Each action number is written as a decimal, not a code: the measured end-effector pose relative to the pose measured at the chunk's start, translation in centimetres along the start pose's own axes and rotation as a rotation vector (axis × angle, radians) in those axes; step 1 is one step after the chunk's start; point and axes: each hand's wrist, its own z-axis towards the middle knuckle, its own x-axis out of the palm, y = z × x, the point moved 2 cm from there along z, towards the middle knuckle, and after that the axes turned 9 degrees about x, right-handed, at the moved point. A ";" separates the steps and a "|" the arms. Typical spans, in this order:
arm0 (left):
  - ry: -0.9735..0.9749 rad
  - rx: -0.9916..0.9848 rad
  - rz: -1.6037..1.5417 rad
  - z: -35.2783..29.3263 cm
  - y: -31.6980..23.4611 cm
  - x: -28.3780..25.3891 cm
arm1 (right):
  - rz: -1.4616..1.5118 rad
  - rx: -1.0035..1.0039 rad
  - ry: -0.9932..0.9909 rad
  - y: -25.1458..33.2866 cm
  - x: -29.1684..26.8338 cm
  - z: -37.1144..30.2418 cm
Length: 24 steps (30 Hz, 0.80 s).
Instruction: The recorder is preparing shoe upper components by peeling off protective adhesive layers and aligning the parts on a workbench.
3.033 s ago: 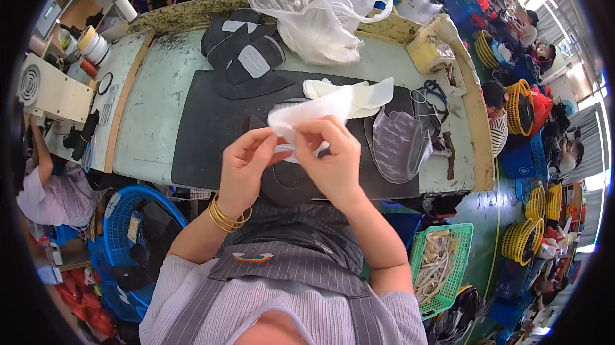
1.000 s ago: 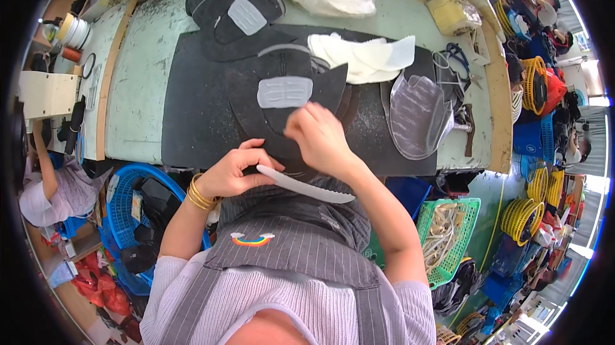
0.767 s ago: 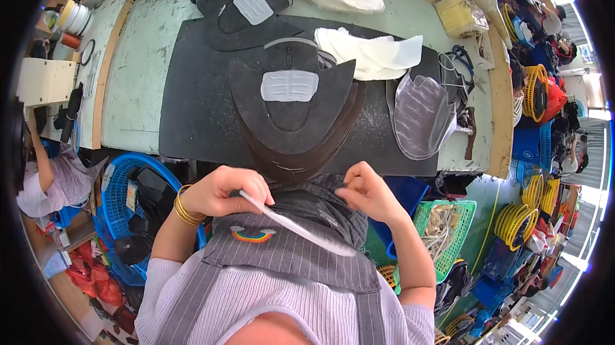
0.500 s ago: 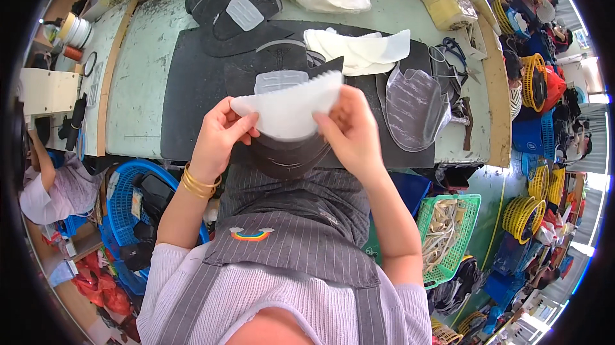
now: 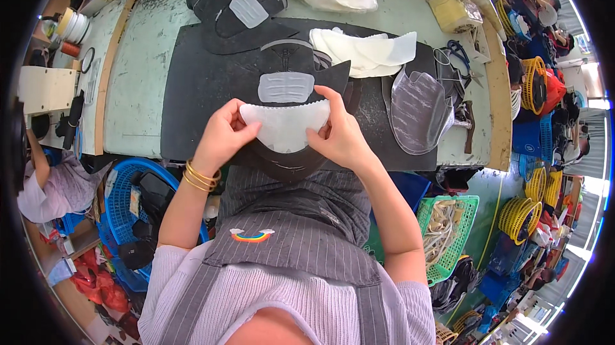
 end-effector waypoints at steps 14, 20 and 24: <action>0.289 0.748 0.835 -2.6 -3.9 6.4 | -0.607 -0.189 -0.749 -10.0 -11.0 -6.0; 0.228 0.468 0.068 -0.8 -6.5 11.9 | 0.042 -0.079 -0.693 -5.9 -9.4 -6.4; 0.177 0.096 -0.565 -0.6 -5.6 13.9 | -0.028 -0.282 -0.664 0.2 -4.5 -6.7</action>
